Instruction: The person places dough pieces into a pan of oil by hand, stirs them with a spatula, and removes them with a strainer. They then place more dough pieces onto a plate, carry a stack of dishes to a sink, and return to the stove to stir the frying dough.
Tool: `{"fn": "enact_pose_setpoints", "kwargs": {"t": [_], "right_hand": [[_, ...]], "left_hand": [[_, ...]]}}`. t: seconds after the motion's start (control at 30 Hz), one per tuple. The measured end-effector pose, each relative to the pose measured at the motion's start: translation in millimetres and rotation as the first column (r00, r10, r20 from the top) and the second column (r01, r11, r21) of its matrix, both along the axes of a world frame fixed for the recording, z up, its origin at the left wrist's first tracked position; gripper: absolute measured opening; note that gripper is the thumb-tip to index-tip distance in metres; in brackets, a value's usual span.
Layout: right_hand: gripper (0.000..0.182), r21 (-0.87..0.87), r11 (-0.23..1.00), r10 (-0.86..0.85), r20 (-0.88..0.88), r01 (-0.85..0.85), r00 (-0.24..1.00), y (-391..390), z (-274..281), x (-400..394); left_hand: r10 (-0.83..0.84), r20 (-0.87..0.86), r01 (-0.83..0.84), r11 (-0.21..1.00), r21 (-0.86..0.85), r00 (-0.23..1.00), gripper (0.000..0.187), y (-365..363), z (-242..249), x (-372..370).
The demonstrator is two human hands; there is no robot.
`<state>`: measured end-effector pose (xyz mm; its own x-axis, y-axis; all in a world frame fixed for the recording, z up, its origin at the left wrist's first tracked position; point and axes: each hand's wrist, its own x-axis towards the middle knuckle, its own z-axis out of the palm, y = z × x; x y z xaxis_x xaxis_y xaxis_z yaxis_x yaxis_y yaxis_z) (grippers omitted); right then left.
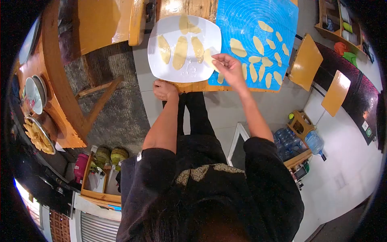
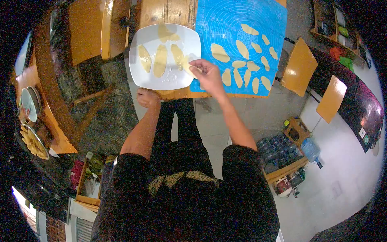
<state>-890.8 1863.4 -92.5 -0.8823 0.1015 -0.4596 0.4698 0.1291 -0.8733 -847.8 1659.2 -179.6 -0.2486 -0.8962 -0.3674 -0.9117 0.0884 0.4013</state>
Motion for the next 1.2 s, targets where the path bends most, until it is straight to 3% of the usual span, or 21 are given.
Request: {"fn": "enact_pose_setpoints", "kwargs": {"t": [0.03,0.13,0.17,0.27,0.3,0.43,0.5,0.57,0.67,0.8,0.9,0.97,1.07,1.17,1.2], "right_hand": [[0.013,0.028,0.999,-0.026,-0.042,0.028,0.999,-14,0,4],[0.013,0.544,0.836,0.246,-0.259,-0.069,0.934,-43,14,10],[0.013,0.522,0.848,0.275,-0.286,-0.091,0.918,-53,12,16],[0.016,0.626,0.733,0.52,-0.263,-0.266,0.813,-73,8,34],[0.018,0.566,0.766,0.524,-0.275,-0.305,0.806,-78,6,38],[0.025,0.607,0.784,0.4,-0.336,-0.129,0.853,-66,-4,13],[0.026,0.749,0.662,0.345,-0.326,0.018,0.88,-50,-6,-24],[0.03,0.764,0.633,0.284,-0.377,0.123,0.882,-41,-18,-59],[0.035,0.809,0.567,0.397,-0.432,0.154,0.81,-43,-25,-91],[0.023,0.795,0.596,0.445,-0.448,0.117,0.775,-51,-47,-97],[0.017,0.752,0.648,0.394,-0.467,0.122,0.791,-55,-47,-93],[0.016,0.724,0.671,0.372,-0.515,0.159,0.772,-58,-42,-90],[0.017,0.483,0.869,0.145,-0.455,0.107,0.878,-59,-42,-86],[0.022,0.28,0.96,0.056,-0.278,0.025,0.959,-52,-27,-87],[0.023,0.305,0.952,0.096,-0.275,-0.008,0.957,-45,-27,-88]], "left_hand": [[-0.01,-0.005,0.01,1.0,-0.017,1.0,0.048,0,-1,1],[-0.021,-0.006,0.021,1.0,-0.006,1.0,0.048,1,0,1],[-0.008,0.003,0.008,0.999,0.037,1.0,0.048,0,3,0],[0.01,-0.001,-0.01,0.997,0.071,1.0,0.048,-1,4,-1],[0.013,-0.008,-0.013,0.998,0.067,1.0,0.047,-1,2,0],[0.038,-0.025,-0.036,0.996,0.076,0.999,0.046,-2,-2,1],[0.037,-0.034,-0.035,0.998,0.051,0.999,0.045,1,0,1],[0.015,-0.023,-0.013,0.997,0.081,1.0,0.045,-1,-1,3],[0.0,-0.048,0.003,0.997,0.071,0.999,0.045,-2,-10,6],[-0.006,-0.019,0.007,0.999,0.045,1.0,0.044,-1,-1,3],[-0.013,-0.072,0.021,0.994,0.111,0.997,0.045,-5,-13,9],[-0.028,-0.063,0.032,0.998,0.06,0.998,0.046,-2,-6,7],[-0.018,-0.057,0.021,0.998,0.051,0.998,0.046,-2,-4,5],[-0.02,-0.06,0.023,0.998,0.053,0.998,0.046,-1,-1,5],[-0.023,-0.065,0.026,0.998,0.049,0.998,0.046,0,1,4]]}}
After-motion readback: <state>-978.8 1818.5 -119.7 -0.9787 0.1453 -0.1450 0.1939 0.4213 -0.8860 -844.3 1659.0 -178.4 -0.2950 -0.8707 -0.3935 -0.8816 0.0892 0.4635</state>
